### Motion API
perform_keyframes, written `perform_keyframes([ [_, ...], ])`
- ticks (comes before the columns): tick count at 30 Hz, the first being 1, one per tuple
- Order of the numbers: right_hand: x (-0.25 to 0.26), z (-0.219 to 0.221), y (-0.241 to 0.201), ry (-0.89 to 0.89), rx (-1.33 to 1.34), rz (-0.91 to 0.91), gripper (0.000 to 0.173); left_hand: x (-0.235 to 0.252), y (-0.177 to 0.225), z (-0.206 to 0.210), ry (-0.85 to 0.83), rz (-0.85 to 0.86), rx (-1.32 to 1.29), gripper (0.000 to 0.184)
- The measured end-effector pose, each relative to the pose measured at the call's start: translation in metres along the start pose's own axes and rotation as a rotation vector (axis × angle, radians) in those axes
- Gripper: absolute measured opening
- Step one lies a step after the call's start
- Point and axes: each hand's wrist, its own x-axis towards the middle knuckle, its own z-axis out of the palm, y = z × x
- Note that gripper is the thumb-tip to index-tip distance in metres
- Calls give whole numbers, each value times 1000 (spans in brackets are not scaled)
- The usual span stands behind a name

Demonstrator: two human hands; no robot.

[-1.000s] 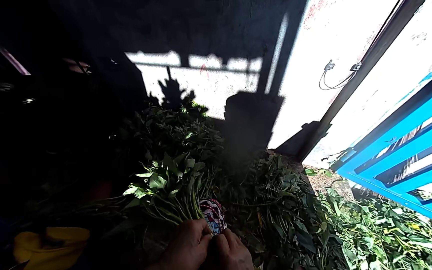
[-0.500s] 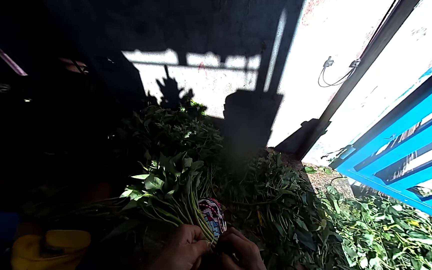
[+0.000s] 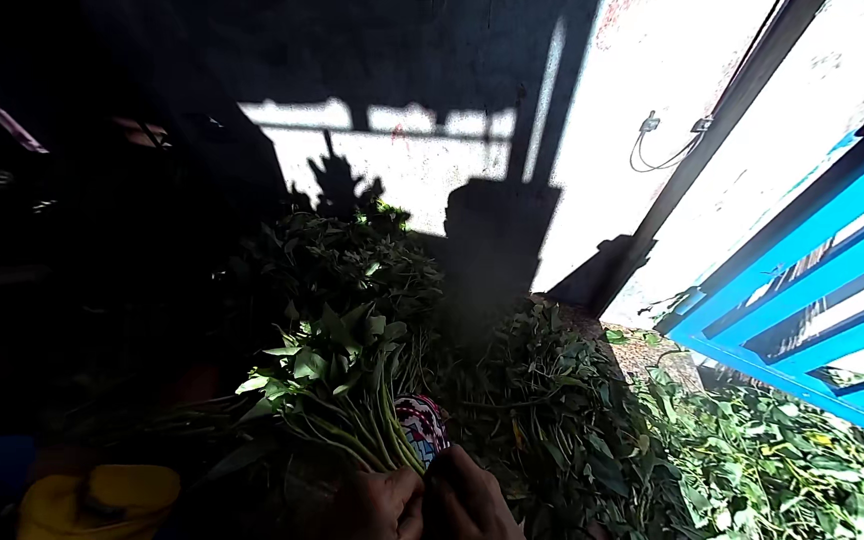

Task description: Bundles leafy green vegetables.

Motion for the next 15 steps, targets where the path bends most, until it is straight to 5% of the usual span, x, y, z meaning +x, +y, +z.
perform_keyframes([
  [4, 7, 0, 2, 22, 1, 67, 16, -7, -13, 19, 270, 347, 459, 20],
  [9, 20, -5, 3, -49, 37, 179, 14, -7, -19, 18, 310, 500, 541, 20],
  [12, 17, -3, 0, 0, 67, 186, 16, -6, -18, 19, 241, 288, 374, 20],
  [15, 7, -2, -8, 41, 122, 155, 22, -4, -1, 3, -22, -202, -237, 14],
])
